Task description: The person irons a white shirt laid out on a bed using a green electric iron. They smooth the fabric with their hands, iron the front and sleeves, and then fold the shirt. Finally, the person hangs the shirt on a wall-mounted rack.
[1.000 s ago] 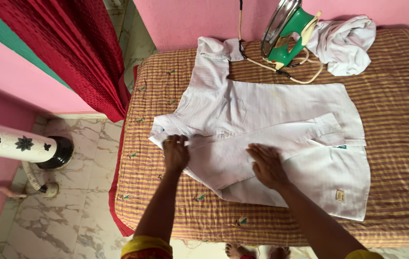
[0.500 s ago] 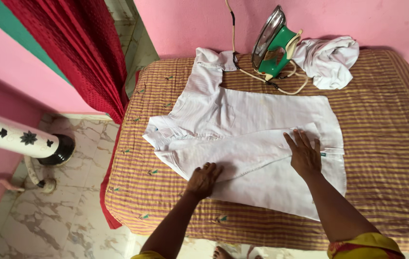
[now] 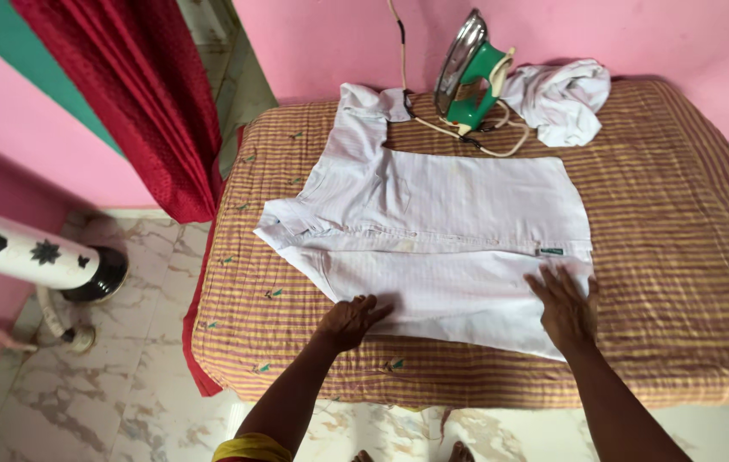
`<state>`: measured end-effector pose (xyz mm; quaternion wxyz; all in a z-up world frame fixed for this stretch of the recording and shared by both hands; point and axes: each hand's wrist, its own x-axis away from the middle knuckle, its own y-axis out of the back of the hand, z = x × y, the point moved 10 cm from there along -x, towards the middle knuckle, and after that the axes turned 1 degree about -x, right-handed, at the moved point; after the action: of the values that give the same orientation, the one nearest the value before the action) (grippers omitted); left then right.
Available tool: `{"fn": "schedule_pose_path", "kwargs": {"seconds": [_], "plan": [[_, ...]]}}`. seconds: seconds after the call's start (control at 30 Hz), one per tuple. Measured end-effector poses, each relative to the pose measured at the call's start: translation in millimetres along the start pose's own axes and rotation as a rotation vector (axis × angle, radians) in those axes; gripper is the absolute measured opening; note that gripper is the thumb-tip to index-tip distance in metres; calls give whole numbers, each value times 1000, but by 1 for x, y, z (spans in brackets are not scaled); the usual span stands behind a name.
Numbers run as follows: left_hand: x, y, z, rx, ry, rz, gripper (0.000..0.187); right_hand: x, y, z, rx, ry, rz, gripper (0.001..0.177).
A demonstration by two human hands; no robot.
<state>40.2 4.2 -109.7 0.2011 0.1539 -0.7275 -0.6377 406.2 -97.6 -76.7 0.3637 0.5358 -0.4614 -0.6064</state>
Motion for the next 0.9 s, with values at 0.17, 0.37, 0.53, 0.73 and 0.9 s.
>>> {"fn": "schedule_pose_path", "kwargs": {"seconds": [0.17,0.37,0.53,0.73,0.9], "plan": [[9,0,14,111,-30,18,39,31,-34,-3,18,-119,147,86],[-30,-27,54,215,82,-274,37,-4,-49,76,-537,-226,-37,69],[-66,-49,50,264,301,-292,49,-51,-60,286,-614,95,-50,56],[-34,-7,44,174,432,151,66,-29,-75,230,-190,-120,272,74],[-31,22,38,149,456,168,68,1,-66,100,54,-323,147,82]]}}
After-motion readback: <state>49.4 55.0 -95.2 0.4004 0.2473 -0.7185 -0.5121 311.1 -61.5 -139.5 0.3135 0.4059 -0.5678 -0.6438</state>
